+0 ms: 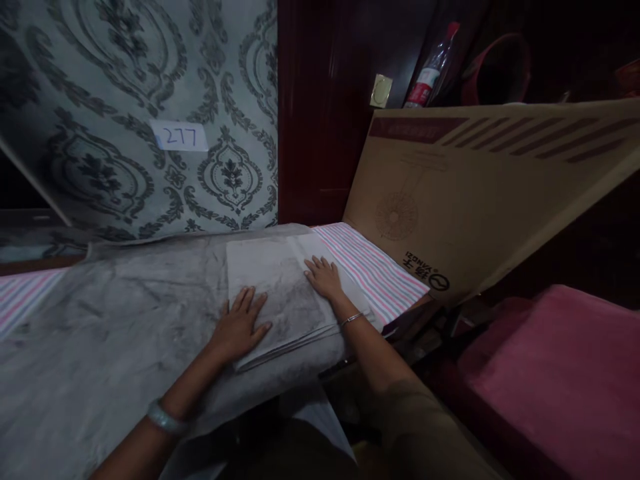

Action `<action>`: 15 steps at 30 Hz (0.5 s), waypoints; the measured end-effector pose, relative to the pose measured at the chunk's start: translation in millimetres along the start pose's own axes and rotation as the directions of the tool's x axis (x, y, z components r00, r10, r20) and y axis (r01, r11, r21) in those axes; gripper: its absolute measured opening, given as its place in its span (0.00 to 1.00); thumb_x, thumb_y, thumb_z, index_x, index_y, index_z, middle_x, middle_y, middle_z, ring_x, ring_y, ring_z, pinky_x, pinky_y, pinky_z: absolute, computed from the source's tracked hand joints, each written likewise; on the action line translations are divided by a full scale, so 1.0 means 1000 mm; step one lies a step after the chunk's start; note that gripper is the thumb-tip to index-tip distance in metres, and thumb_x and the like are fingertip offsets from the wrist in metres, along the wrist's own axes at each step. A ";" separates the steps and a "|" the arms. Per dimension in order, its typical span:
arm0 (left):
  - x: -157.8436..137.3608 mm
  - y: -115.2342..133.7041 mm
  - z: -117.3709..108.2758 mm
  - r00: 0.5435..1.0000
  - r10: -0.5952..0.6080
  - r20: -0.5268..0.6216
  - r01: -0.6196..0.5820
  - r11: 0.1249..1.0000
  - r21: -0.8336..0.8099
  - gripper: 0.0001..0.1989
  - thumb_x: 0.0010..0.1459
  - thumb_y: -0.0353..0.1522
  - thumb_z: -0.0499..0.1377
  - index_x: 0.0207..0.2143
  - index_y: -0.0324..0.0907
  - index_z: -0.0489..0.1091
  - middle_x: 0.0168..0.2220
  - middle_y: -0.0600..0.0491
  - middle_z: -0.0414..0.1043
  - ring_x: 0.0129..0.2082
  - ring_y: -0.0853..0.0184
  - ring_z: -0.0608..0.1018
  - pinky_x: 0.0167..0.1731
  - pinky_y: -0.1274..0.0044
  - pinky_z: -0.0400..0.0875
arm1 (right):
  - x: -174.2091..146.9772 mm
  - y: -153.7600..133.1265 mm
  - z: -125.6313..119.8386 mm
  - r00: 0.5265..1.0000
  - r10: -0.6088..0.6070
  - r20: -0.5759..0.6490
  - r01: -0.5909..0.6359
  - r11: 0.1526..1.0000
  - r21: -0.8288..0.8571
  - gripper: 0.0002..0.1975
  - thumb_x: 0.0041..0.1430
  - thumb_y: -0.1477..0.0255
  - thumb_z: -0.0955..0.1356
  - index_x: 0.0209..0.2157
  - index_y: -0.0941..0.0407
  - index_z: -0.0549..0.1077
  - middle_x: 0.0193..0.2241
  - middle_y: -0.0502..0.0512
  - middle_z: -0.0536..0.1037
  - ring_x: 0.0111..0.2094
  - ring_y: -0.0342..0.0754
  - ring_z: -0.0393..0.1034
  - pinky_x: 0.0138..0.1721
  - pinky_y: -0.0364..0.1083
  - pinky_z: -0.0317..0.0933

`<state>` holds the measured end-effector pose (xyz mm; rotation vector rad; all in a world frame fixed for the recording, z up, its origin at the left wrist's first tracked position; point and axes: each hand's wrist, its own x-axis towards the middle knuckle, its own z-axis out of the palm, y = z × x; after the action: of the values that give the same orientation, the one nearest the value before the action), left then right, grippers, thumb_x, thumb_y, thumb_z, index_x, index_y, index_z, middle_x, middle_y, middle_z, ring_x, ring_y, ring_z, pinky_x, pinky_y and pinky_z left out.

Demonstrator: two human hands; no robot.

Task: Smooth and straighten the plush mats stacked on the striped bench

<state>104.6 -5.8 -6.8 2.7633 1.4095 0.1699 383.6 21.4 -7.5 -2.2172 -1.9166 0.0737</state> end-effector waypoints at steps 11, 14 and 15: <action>-0.052 -0.022 0.016 0.984 -0.001 -0.180 -0.034 0.981 -0.189 0.25 0.64 0.39 0.47 0.62 0.51 0.63 0.69 0.52 0.52 0.69 0.49 0.51 0.63 0.52 0.54 | -0.023 -0.006 -0.007 0.996 -0.024 0.085 0.020 0.999 0.049 0.28 0.70 0.59 0.53 0.69 0.47 0.50 0.70 0.52 0.48 0.70 0.53 0.40 0.65 0.59 0.39; -0.044 -0.004 -0.004 0.989 -0.061 -0.136 0.040 0.987 -0.154 0.24 0.64 0.39 0.47 0.60 0.49 0.67 0.68 0.50 0.55 0.69 0.47 0.52 0.62 0.47 0.50 | -0.044 -0.002 -0.008 0.997 -0.058 0.060 0.050 0.990 0.130 0.27 0.71 0.62 0.51 0.69 0.46 0.50 0.69 0.50 0.51 0.69 0.49 0.42 0.65 0.58 0.42; -0.039 0.006 -0.011 0.990 -0.053 -0.127 0.037 0.991 -0.129 0.24 0.65 0.38 0.46 0.60 0.48 0.67 0.67 0.50 0.56 0.69 0.48 0.51 0.63 0.47 0.48 | -0.049 -0.001 -0.009 0.998 -0.054 0.038 0.048 0.987 0.153 0.26 0.71 0.63 0.50 0.68 0.46 0.51 0.69 0.50 0.52 0.69 0.49 0.43 0.65 0.57 0.43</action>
<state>85.3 -41.2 1.6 2.6589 1.4339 0.4297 376.7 -28.2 -3.7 -2.0824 -1.9183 0.2519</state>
